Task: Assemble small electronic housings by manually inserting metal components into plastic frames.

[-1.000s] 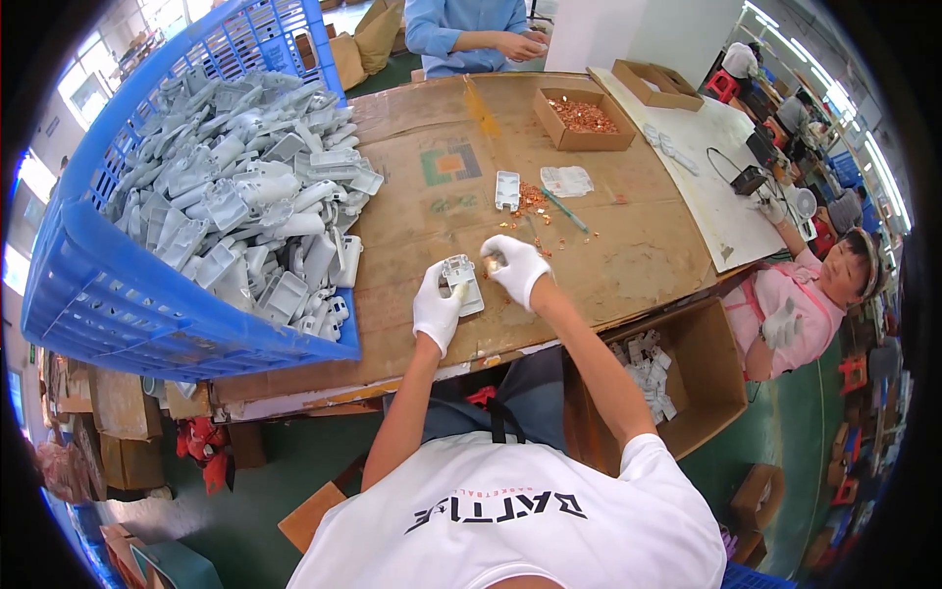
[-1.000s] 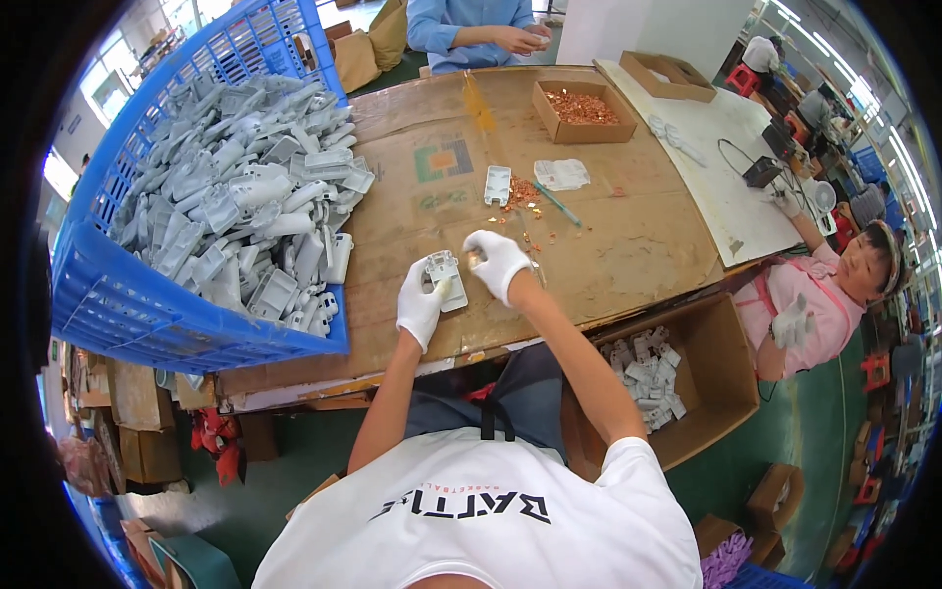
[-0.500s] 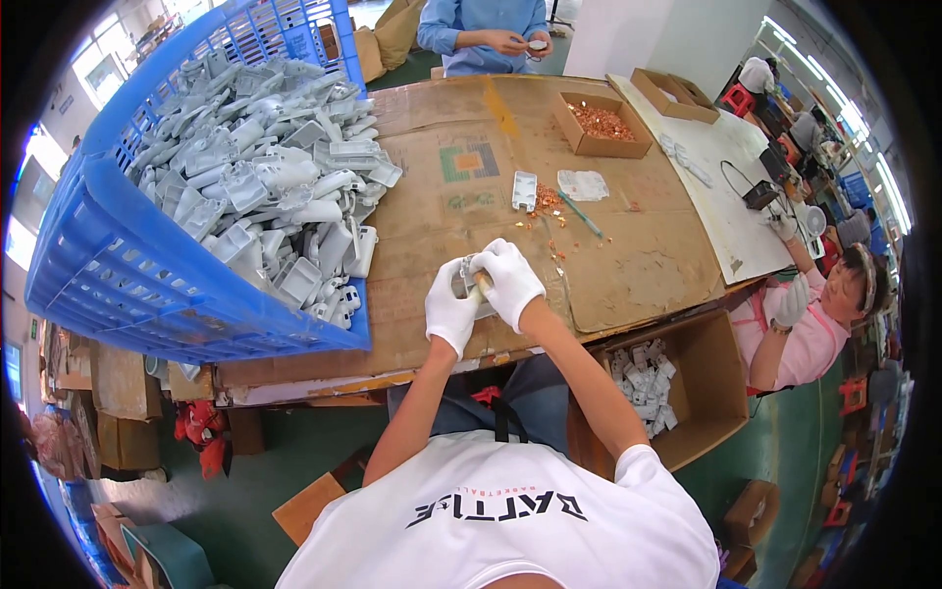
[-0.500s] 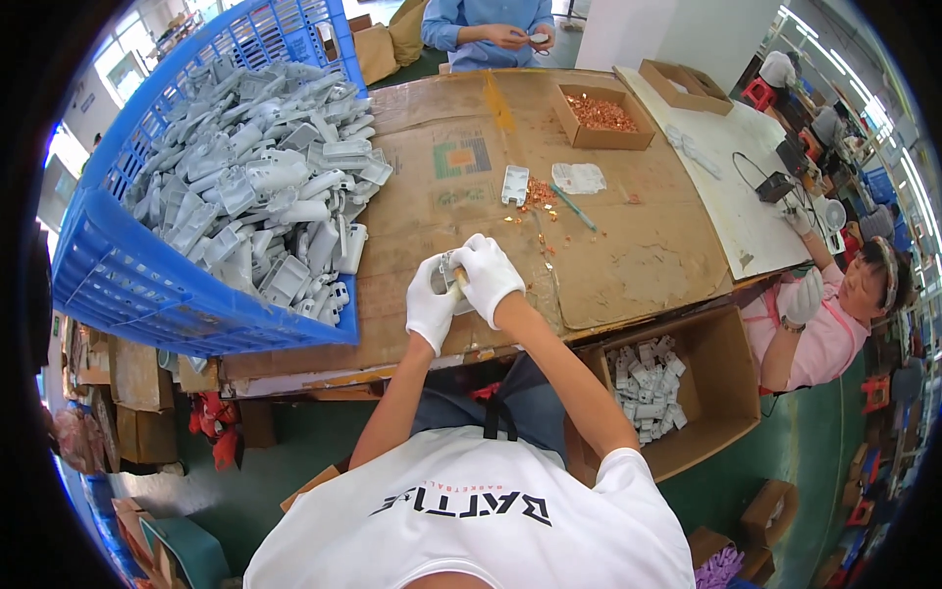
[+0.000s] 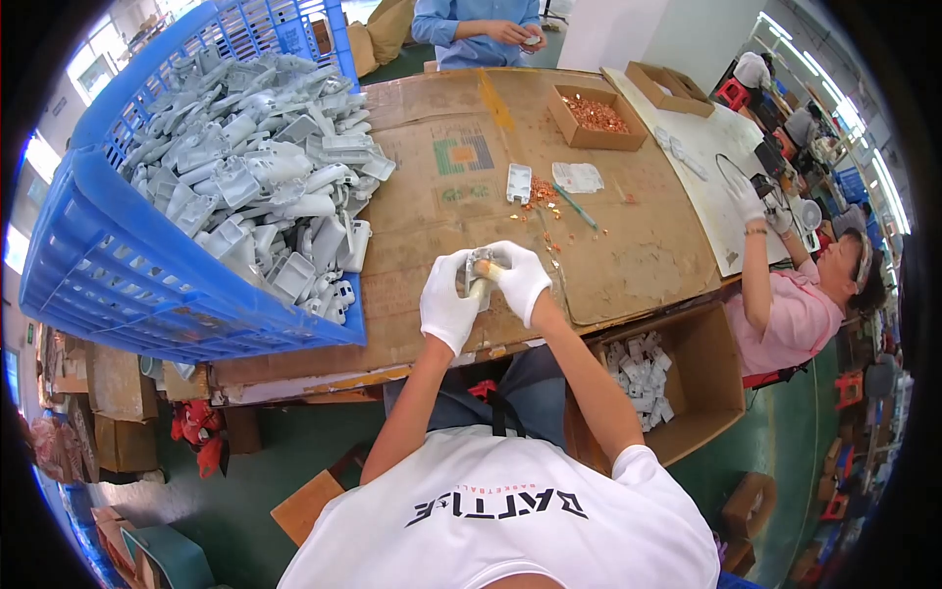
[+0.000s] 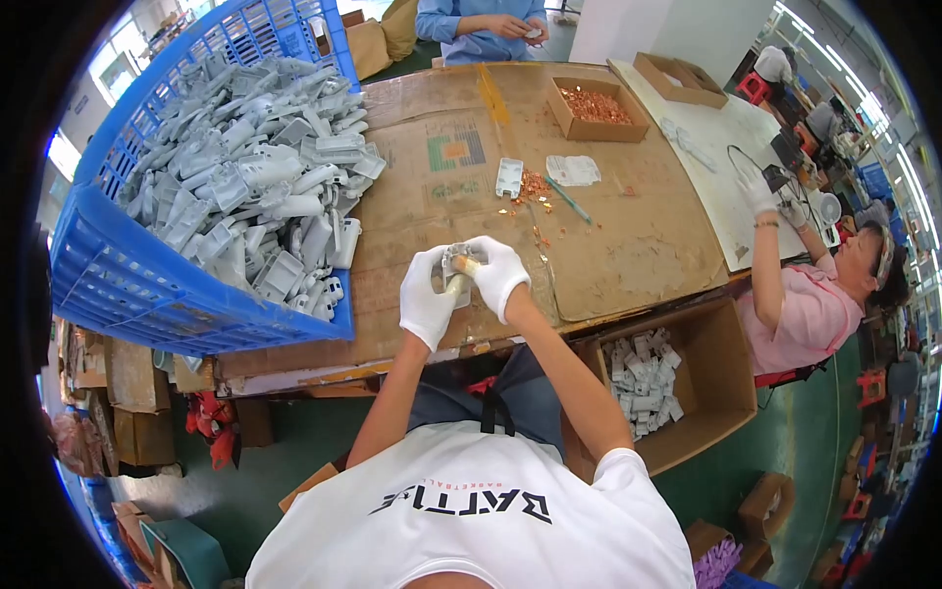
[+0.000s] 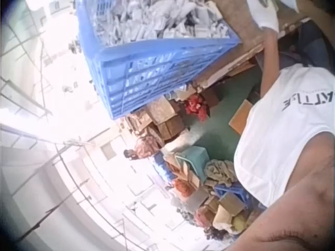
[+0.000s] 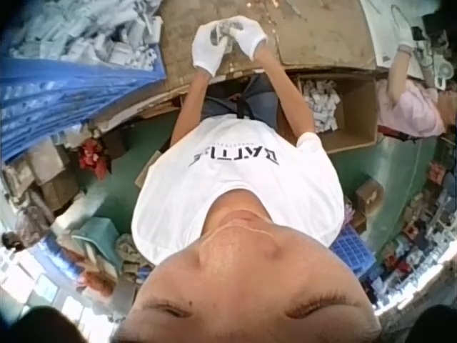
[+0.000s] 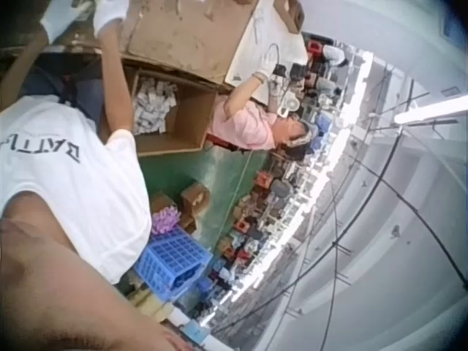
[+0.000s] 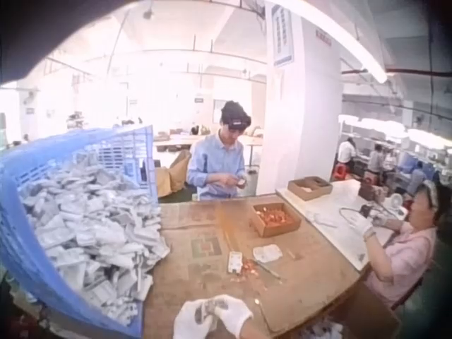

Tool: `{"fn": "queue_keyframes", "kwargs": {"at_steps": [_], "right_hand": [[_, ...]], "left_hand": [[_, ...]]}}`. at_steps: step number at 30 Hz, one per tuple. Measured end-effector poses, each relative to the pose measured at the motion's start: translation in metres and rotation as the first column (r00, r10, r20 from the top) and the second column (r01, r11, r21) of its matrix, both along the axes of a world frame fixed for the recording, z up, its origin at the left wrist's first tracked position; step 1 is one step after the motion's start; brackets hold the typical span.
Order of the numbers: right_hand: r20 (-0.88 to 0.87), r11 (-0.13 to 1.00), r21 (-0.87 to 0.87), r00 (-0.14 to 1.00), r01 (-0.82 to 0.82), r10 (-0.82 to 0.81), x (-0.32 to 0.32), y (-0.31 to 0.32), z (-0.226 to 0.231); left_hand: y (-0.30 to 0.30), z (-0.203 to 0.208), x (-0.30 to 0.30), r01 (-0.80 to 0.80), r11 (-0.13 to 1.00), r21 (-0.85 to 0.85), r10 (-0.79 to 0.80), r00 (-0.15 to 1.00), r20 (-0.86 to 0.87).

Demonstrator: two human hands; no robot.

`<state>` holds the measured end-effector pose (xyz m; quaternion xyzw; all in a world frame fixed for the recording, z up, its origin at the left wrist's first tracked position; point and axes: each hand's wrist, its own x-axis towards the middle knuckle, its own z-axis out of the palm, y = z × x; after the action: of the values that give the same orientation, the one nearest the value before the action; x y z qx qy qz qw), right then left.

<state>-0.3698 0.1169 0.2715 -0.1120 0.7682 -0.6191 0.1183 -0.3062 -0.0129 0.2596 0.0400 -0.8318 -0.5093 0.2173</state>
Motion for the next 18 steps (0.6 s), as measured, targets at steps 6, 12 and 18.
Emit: {"fn": "queue_keyframes", "kwargs": {"at_steps": [6, 12, 18], "right_hand": [[-0.145, 0.978, 0.205, 0.989, 0.042, -0.013, 0.022, 0.004, -0.004], [-0.296, 0.953, 0.301, 0.953, 0.029, 0.065, 0.033, 0.008, -0.005], [-0.352, 0.943, 0.323, 0.935, 0.081, 0.041, 0.040, 0.009, 0.002]], "left_hand": [[-0.015, 0.014, 0.003, 0.249, 0.966, 0.066, -0.256, 0.958, 0.131], [-0.007, 0.013, 0.005, 0.165, 0.985, -0.047, -0.154, 0.970, 0.188], [0.010, 0.009, 0.010, -0.002, 0.983, -0.184, 0.012, 0.998, 0.056]]}}
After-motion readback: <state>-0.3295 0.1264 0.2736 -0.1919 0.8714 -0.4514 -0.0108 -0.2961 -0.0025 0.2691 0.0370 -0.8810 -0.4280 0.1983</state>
